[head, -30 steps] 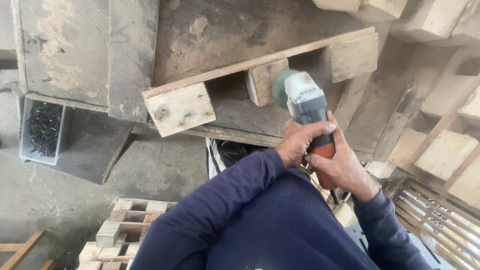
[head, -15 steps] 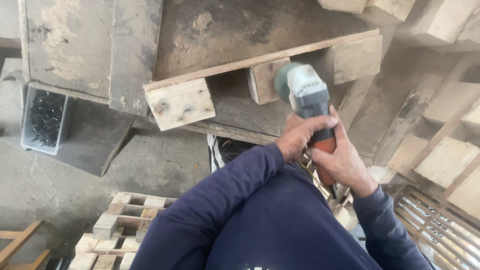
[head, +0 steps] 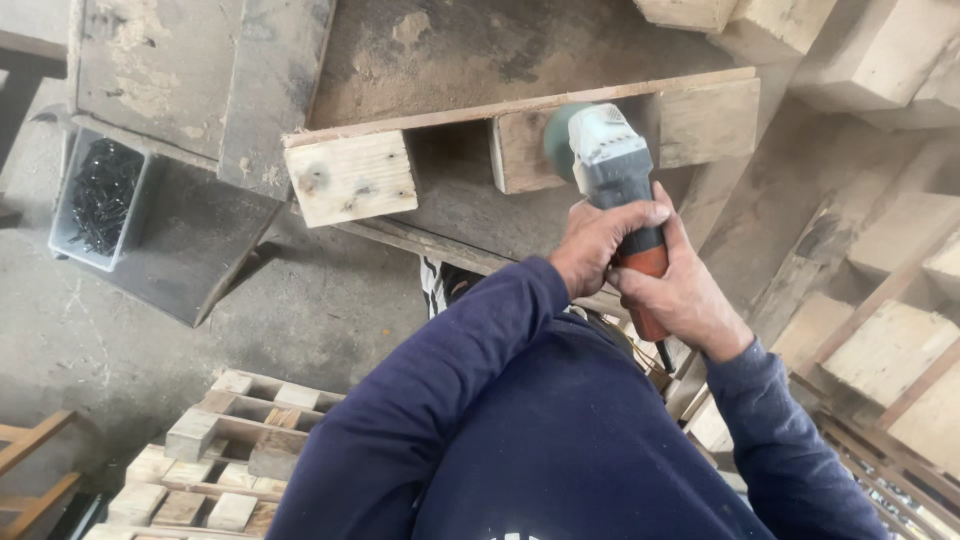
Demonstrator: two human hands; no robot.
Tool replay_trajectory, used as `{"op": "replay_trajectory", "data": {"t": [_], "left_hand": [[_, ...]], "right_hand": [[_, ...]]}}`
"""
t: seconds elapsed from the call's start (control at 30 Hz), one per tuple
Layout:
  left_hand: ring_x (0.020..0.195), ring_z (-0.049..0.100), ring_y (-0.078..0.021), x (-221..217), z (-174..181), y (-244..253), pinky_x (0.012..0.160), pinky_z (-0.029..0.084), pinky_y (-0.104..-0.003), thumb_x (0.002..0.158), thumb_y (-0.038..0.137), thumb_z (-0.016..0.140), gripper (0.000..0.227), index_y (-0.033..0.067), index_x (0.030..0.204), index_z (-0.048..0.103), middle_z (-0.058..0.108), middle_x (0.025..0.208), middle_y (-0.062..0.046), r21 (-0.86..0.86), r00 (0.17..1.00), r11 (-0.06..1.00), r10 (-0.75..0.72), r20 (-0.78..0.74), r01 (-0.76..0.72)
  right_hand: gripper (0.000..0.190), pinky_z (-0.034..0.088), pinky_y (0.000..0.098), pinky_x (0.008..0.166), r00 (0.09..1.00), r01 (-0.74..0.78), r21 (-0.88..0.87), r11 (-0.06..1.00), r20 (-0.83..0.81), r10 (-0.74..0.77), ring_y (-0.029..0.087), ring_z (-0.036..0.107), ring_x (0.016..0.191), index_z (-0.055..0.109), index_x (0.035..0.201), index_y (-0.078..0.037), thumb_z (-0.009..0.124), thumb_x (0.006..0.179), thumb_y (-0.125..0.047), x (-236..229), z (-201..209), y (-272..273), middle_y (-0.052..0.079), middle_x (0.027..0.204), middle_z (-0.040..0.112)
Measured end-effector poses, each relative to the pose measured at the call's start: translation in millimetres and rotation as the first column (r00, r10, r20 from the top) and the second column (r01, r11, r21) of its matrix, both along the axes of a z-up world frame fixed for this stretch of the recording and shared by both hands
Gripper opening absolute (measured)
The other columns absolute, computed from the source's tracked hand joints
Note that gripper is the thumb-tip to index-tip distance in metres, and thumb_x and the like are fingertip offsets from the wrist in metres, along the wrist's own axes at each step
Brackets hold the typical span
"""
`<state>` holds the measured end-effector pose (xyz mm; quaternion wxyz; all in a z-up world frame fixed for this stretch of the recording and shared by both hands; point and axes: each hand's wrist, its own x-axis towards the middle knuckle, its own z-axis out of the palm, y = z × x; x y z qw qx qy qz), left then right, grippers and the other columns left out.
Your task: The person uses a handheld electric sander to smooth the surfaces of wooden blocks arranged on a workbench. The person moves the sander across each block, repositioning it as needed, and briefly pauses to adjust the wood before continuing.
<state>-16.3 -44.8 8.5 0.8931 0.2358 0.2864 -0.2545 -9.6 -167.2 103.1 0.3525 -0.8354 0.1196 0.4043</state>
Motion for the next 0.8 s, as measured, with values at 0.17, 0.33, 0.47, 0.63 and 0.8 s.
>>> {"op": "replay_trajectory", "data": {"t": [0.17,0.33,0.47,0.63,0.8], "left_hand": [[0.089,0.073,-0.0238,-22,11,-22,0.082,0.063,-0.039,0.079,0.017,0.081,0.044,-0.0066,0.113,0.066,0.072,0.101,-0.017,0.036,0.997,0.996,0.083,-0.006,-0.083],[0.091,0.073,-0.0235,-27,9,-34,0.084,0.063,-0.038,0.078,0.015,0.081,0.043,-0.0046,0.114,0.066,0.072,0.103,-0.015,0.072,0.988,0.986,0.150,-0.028,-0.147],[0.088,0.072,-0.0265,1,2,-33,0.081,0.063,-0.042,0.081,0.015,0.080,0.045,-0.0084,0.116,0.066,0.071,0.101,-0.018,0.029,0.986,0.986,0.167,0.016,-0.167],[0.088,0.073,-0.0261,-28,15,-52,0.083,0.065,-0.040,0.079,0.015,0.080,0.047,-0.0078,0.117,0.064,0.071,0.101,-0.017,0.040,0.988,0.989,0.143,-0.055,-0.140],[0.089,0.072,-0.0242,-34,9,-51,0.081,0.063,-0.039,0.078,0.015,0.082,0.047,-0.0070,0.116,0.065,0.071,0.102,-0.015,0.059,0.982,0.981,0.185,-0.043,-0.182]], "right_hand": [[0.113,0.052,0.0363,0.099,0.980,-0.171,0.113,0.979,0.118,0.158,0.027,0.063,0.123,0.008,0.166,-0.013,0.076,0.075,-0.019,-11,5,-22,0.021,0.140,0.057],[0.113,0.055,0.0390,0.096,0.964,-0.259,0.028,0.966,0.079,0.256,0.030,0.065,0.119,0.006,0.166,-0.017,0.074,0.076,-0.013,-5,3,-31,0.023,0.140,0.056],[0.119,0.058,0.0527,0.079,0.996,-0.035,0.187,0.982,-0.078,0.050,0.053,0.070,0.098,0.005,0.177,-0.028,0.074,0.080,-0.016,17,-3,-34,0.037,0.129,0.060],[0.114,0.056,0.0400,0.091,0.960,-0.274,0.077,0.959,0.081,0.268,0.032,0.067,0.113,0.010,0.168,-0.020,0.074,0.073,-0.020,-4,7,-52,0.023,0.133,0.061],[0.113,0.053,0.0375,0.096,0.955,-0.286,0.121,0.951,0.118,0.272,0.029,0.065,0.119,0.011,0.167,-0.017,0.076,0.074,-0.020,-9,2,-52,0.021,0.135,0.061]]}}
